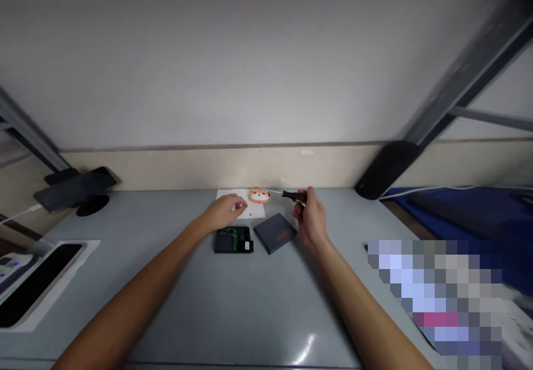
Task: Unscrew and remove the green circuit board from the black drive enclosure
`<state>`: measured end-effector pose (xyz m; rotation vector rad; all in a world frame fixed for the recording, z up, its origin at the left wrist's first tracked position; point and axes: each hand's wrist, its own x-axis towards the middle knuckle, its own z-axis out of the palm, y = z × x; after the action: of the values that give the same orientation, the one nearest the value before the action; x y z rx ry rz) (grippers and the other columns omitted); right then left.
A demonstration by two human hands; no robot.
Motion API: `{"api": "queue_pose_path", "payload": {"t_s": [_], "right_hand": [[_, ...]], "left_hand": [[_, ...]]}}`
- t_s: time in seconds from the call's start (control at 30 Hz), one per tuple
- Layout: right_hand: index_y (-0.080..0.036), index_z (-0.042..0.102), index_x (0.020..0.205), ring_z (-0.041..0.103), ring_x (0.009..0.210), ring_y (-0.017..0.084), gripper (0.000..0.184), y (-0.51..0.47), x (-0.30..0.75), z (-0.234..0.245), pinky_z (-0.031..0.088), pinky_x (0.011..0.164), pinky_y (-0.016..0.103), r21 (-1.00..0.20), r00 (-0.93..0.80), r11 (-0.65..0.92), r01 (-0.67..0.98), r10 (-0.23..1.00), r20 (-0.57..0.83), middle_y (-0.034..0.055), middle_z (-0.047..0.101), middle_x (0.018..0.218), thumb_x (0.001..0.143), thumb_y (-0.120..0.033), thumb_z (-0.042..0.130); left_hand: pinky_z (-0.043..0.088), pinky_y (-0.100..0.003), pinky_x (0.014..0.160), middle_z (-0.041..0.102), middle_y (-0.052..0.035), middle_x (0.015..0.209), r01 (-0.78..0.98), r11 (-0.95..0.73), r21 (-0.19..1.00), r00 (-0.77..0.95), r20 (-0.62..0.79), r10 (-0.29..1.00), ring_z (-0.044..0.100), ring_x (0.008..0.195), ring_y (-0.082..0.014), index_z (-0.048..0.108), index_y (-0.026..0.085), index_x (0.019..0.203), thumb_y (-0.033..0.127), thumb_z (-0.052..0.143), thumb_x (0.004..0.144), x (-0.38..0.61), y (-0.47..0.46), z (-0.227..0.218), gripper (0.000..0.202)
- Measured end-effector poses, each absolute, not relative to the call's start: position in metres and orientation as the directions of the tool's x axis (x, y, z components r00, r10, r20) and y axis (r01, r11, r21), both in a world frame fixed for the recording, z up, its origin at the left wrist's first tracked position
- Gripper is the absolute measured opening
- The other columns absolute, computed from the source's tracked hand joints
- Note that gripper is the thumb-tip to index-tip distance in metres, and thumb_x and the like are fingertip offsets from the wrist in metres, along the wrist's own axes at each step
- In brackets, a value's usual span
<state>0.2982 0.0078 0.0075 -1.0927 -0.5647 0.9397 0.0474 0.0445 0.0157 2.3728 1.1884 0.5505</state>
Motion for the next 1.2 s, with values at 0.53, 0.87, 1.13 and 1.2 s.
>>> {"api": "queue_pose_path", "payload": {"t_s": [0.53,0.87,1.13,1.2], "right_hand": [[-0.02,0.063,0.095,0.062,0.061,0.013,0.047,-0.015,0.264,0.018,0.053,0.061,0.029,-0.96,0.254,0.239,-0.145,0.947,0.197,0.005,0.069,0.095,0.097,-0.065,0.05],[-0.021,0.064,0.097,0.062,0.068,0.014,0.039,-0.031,0.231,0.011,0.051,0.069,0.029,-0.955,-0.007,0.29,0.063,0.957,0.29,0.0035,0.066,0.094,0.103,-0.054,0.045],[-0.021,0.063,0.097,0.061,0.066,0.014,0.041,-0.031,0.232,0.012,0.051,0.07,0.03,-0.955,0.005,0.29,0.067,0.957,0.291,0.0042,0.066,0.097,0.103,-0.056,0.043],[-0.021,0.063,0.096,0.061,0.067,0.014,0.04,-0.031,0.231,0.011,0.051,0.07,0.03,-0.961,-0.01,0.273,0.046,0.962,0.273,0.0039,0.065,0.097,0.103,-0.056,0.043]], "left_hand": [[0.048,-0.032,0.081,0.07,-0.0028,0.094,0.634,-0.46,0.622,0.374,0.275,0.886,0.063,0.088,-0.0198,0.065,0.023,0.099,0.031,0.045,0.103,-0.015,-0.01,-0.024,0.023],[0.046,-0.033,0.082,0.065,-0.0033,0.091,0.652,-0.559,0.512,0.491,0.277,0.826,0.06,0.087,-0.0195,0.064,0.021,0.093,0.019,0.043,0.101,-0.014,-0.014,-0.016,0.022],[0.046,-0.032,0.083,0.065,-0.0027,0.091,0.639,-0.569,0.517,0.489,0.298,0.82,0.061,0.087,-0.0186,0.066,0.021,0.096,0.018,0.045,0.1,-0.015,-0.013,-0.02,0.021],[0.046,-0.032,0.082,0.065,-0.0027,0.092,0.628,-0.566,0.535,0.489,0.294,0.821,0.061,0.088,-0.0186,0.065,0.021,0.095,0.018,0.045,0.101,-0.014,-0.013,-0.019,0.021]]}}
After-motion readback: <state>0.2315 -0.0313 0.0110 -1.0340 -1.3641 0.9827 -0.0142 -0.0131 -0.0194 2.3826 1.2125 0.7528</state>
